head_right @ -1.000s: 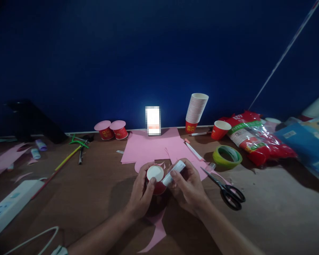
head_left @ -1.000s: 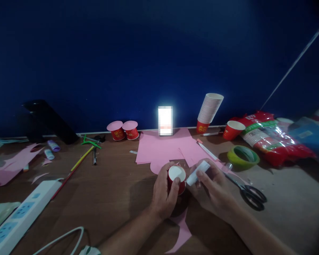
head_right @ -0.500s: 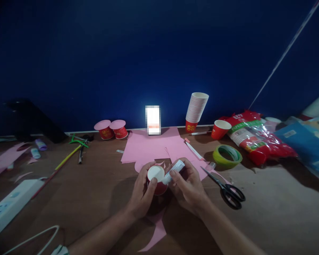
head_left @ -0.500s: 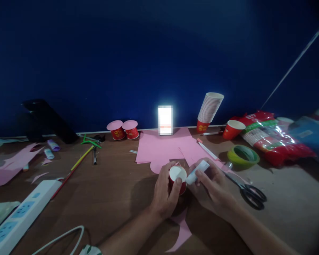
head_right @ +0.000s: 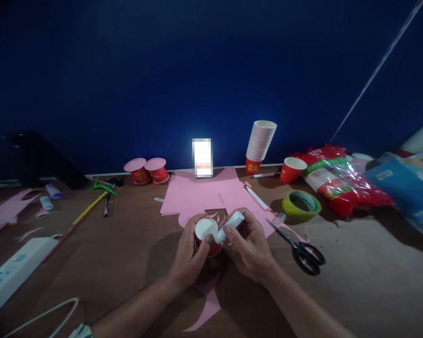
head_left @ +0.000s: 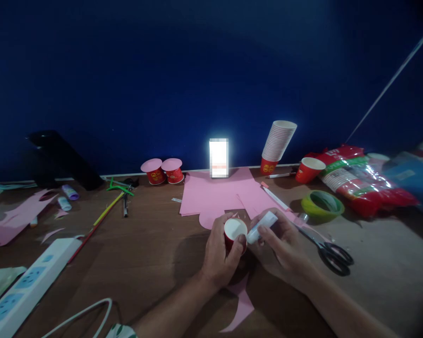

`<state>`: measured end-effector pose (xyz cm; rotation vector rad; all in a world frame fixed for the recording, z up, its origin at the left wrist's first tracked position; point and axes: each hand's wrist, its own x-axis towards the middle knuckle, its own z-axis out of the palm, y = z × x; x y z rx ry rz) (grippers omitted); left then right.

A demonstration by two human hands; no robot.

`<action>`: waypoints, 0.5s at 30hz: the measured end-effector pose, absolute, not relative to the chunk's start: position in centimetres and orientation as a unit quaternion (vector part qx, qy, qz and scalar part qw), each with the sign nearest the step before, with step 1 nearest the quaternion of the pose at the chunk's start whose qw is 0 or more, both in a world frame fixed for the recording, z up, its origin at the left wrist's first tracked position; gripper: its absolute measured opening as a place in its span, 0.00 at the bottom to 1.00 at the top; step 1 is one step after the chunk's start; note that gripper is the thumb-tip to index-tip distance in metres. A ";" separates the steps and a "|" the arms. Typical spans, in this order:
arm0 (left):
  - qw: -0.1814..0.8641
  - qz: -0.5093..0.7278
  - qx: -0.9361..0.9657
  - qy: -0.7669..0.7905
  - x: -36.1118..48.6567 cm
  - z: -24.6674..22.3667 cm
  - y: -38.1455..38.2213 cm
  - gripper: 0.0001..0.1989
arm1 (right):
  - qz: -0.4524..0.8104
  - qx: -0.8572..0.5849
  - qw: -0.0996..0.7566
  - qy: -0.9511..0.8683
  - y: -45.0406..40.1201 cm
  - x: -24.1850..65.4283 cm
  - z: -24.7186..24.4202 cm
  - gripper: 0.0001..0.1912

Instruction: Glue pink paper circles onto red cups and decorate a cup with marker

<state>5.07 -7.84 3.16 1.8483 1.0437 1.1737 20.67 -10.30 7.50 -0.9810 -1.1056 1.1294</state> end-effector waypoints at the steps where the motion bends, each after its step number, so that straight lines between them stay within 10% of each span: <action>1: 0.348 0.457 0.712 0.404 5.1 3.1 -7.8 0.20 | 0.481 -0.424 0.598 -0.481 -10.3 20.7 7.5 0.10; 15: 0.345 0.462 0.707 0.410 5.3 3.4 -7.8 0.19 | 0.415 -0.474 0.595 -0.499 -10.2 21.1 7.7 0.08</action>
